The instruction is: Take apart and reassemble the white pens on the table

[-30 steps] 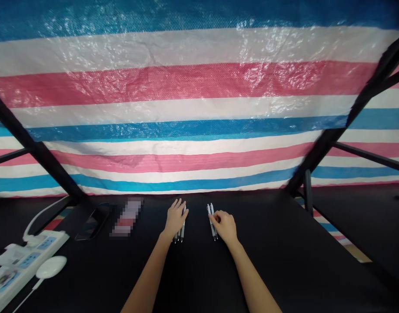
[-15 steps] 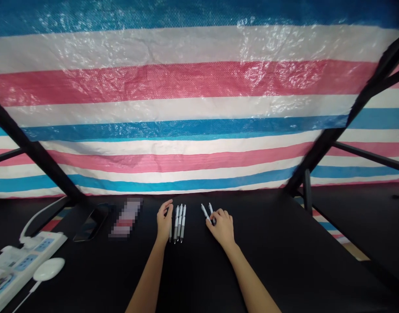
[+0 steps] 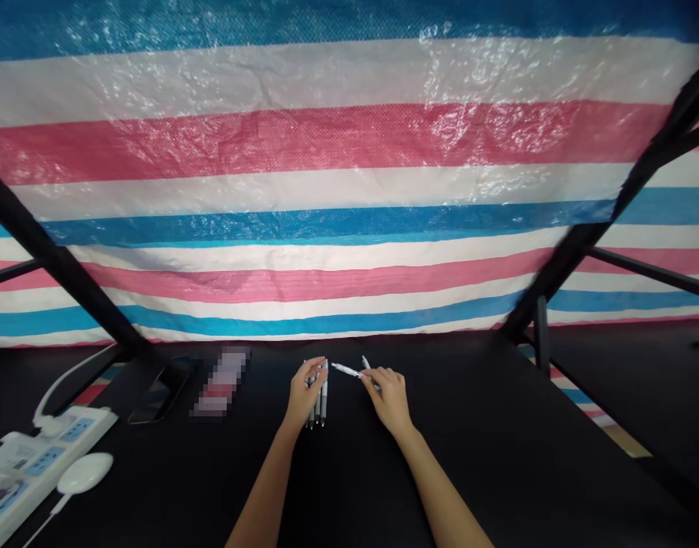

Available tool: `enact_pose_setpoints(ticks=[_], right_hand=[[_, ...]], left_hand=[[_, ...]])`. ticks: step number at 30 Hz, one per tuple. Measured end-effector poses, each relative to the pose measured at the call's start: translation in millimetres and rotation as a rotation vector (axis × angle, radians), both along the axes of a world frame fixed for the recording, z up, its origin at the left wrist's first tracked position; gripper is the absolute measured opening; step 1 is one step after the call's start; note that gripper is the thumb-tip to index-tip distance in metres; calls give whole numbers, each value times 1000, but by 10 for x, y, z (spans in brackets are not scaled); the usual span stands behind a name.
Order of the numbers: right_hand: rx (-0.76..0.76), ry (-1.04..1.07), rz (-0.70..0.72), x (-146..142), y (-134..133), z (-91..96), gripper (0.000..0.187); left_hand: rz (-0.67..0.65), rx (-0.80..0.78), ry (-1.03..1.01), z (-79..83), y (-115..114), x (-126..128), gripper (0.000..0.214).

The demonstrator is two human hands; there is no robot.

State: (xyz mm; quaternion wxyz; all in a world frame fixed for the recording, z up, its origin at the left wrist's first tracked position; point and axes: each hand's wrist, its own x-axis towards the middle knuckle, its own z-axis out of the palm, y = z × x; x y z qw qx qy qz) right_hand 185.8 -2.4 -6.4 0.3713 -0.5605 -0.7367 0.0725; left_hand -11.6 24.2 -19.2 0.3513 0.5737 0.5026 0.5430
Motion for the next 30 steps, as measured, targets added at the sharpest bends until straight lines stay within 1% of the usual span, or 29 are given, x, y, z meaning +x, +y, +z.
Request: enact_pose_setpoints(ticks=[3, 7, 9, 11, 14, 16, 22, 26, 30], right_hand=[[-15, -14, 17, -4, 3, -13, 33], [-17, -27, 63, -6, 8, -32, 31], [-10, -18, 75, 1, 12, -37, 29], [-13, 14, 75, 18, 18, -35, 26], [-55, 78, 93, 60, 33, -21, 26], [-87, 124, 121, 90, 48, -13, 27], [-147, 333, 135, 150, 110, -63, 34], [-182, 417, 125, 158, 120, -95, 36], [-200, 422, 166, 142, 101, -66, 40]], left_hand=[[-53, 15, 35, 31, -27, 8, 35], [-90, 25, 105, 58, -49, 23, 25], [-74, 21, 109, 59, -46, 25, 23], [-26, 11, 77, 54, -33, 17, 23], [71, -6, 20, 41, -9, -13, 28], [102, -15, 1, 34, 0, -31, 30], [30, -12, 0, 25, -12, -27, 32], [28, 46, 82, 60, -39, -14, 26], [32, 174, 272, 121, -81, -11, 24]])
